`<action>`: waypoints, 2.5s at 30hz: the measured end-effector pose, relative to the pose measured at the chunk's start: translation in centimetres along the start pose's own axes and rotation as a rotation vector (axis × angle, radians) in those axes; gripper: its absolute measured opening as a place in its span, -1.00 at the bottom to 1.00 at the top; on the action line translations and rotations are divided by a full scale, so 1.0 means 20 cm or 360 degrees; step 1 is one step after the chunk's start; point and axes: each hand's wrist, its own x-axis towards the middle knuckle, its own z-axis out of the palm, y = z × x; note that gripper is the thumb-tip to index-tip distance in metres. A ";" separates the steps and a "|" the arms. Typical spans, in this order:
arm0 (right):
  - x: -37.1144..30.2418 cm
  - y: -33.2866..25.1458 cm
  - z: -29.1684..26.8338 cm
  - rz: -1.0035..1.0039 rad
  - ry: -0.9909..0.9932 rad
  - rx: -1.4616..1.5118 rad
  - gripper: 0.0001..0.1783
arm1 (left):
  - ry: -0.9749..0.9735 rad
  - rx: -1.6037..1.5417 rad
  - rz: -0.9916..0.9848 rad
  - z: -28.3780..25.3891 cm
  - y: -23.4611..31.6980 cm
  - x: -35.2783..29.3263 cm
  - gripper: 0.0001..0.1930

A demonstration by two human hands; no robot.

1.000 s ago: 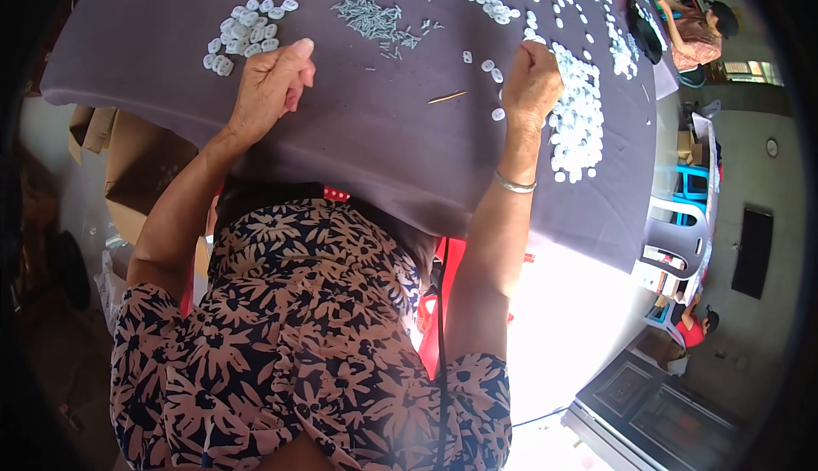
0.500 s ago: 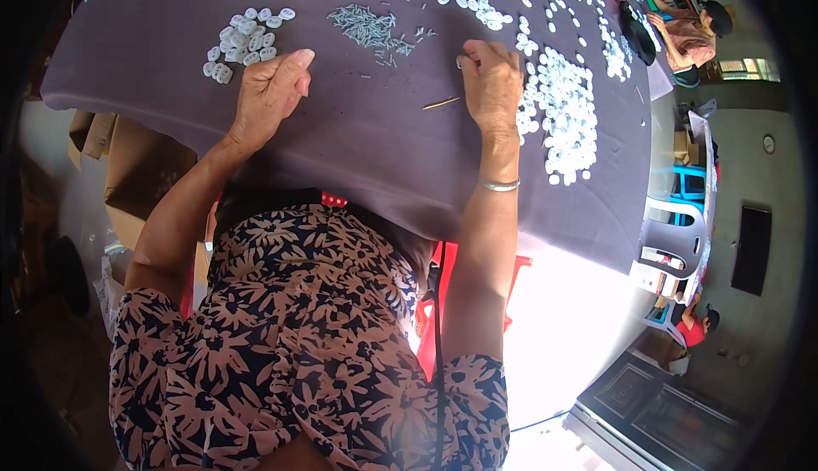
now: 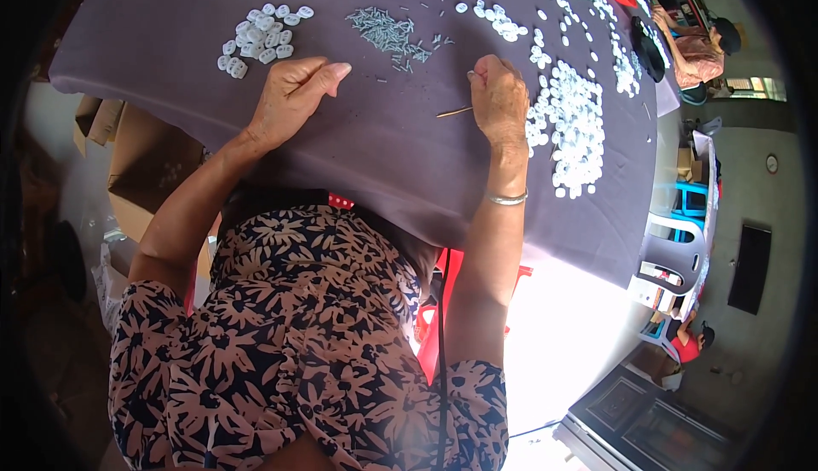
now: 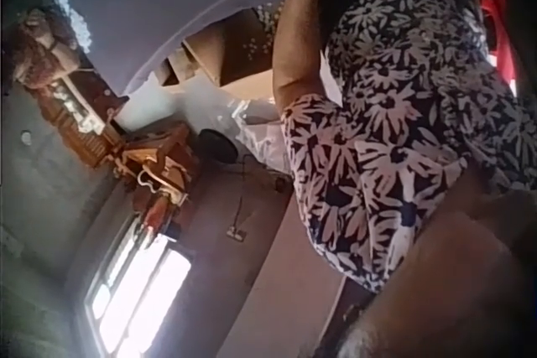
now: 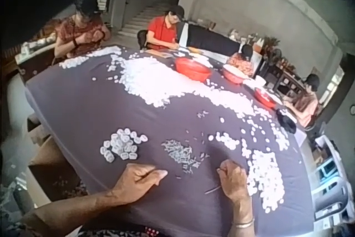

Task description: The person assembles cord locks by hand by picking up plastic components and small metal springs from the table, inserting the springs into the plastic pieces, and placing the assembled fasteners in a pile on the table.

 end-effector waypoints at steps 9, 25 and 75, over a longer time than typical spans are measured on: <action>-0.02 -0.04 -0.01 0.0004 0.0006 0.0141 -0.90 | -0.0034 0.0055 0.0074 0.01 -0.02 0.00 -0.60; -0.06 -0.50 0.02 0.0324 -0.0283 0.1854 -0.92 | 0.0020 -0.0173 0.0158 0.06 0.00 -0.03 -0.69; 0.06 -0.44 0.12 -0.0036 -0.0524 0.1510 -0.96 | 0.0009 -0.0003 0.0022 0.03 -0.06 0.00 -0.59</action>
